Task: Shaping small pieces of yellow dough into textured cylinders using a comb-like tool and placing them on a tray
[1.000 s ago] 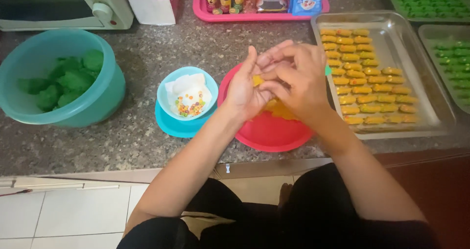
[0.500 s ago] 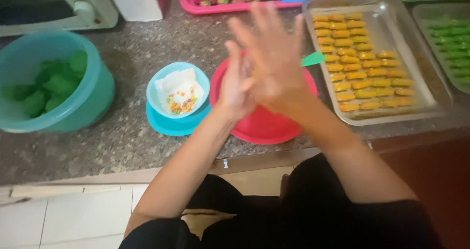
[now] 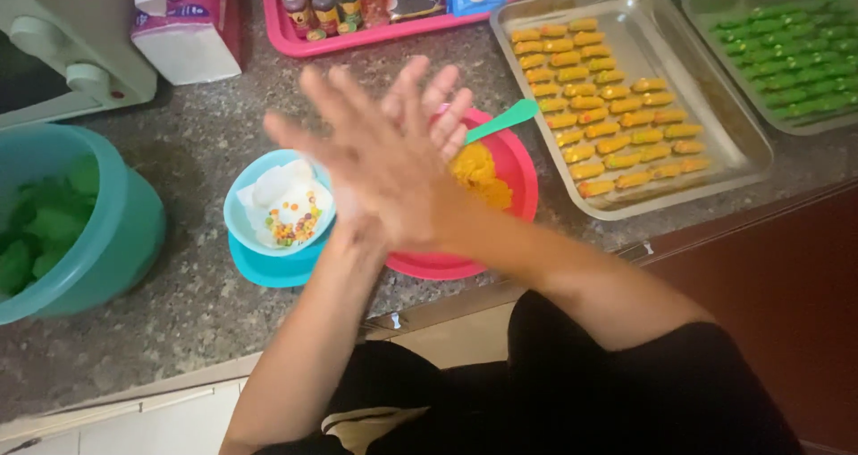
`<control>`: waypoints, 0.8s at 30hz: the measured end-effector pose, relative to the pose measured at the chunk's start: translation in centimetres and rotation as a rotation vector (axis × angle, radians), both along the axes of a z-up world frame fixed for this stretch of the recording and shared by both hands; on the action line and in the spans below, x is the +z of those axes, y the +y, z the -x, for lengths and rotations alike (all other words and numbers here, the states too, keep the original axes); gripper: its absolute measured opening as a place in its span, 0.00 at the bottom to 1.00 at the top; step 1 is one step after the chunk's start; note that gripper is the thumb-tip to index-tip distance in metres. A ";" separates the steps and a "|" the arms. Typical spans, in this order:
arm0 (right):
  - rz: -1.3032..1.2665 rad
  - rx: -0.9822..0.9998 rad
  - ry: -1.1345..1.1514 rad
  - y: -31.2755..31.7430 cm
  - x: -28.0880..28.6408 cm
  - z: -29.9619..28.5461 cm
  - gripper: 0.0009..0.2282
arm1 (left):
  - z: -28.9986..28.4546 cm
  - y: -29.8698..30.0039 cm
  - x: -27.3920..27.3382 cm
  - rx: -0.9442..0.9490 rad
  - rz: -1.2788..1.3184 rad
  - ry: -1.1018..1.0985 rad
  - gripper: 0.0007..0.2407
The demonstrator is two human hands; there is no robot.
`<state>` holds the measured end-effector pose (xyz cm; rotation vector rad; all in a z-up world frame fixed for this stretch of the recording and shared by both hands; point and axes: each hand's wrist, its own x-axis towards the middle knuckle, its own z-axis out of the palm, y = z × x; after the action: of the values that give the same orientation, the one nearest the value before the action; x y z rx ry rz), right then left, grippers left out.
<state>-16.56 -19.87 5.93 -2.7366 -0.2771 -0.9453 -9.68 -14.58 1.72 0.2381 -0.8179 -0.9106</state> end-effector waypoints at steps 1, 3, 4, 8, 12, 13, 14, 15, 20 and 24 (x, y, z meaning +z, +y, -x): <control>-0.123 0.067 -0.041 -0.3 0.2 -0.3 0.41 | -0.1 0.0 0.0 -0.100 -0.034 0.043 0.35; -0.247 0.048 -0.047 -2.5 1.3 -0.6 0.41 | 0.3 0.2 0.0 -0.109 -0.095 0.123 0.37; -0.308 0.043 -0.045 -3.0 1.6 -0.4 0.41 | 0.6 0.3 0.0 -0.123 -0.157 0.203 0.38; -0.321 -0.047 -0.065 -2.1 1.9 -0.7 0.40 | 0.5 0.3 -0.4 -0.242 -0.075 0.445 0.40; -0.185 0.151 0.074 -0.3 0.8 -0.6 0.34 | -0.4 -0.1 -0.6 -0.106 -0.001 0.228 0.35; -0.316 0.245 0.067 -1.0 1.0 -1.0 0.31 | -0.7 -0.1 -0.5 -0.180 -0.006 0.340 0.34; -0.445 0.342 0.058 -1.7 1.3 -1.3 0.29 | -0.5 0.2 -0.5 -0.171 -0.003 0.345 0.34; -0.316 0.164 0.033 -2.6 1.8 -1.6 0.31 | -0.4 0.3 -0.4 -0.172 -0.035 0.381 0.36; -0.131 0.058 0.097 -0.8 1.1 -1.7 0.40 | -0.3 -0.2 -1.5 0.111 0.079 0.080 0.33; 0.152 -0.120 0.134 -2.6 2.9 -1.2 0.45 | -0.1 0.2 -1.9 -0.332 0.163 0.519 0.40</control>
<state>-15.34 -22.44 8.81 -2.9692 -0.1691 -0.7936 -9.54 -14.37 -0.23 -0.2792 -0.4465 -1.1444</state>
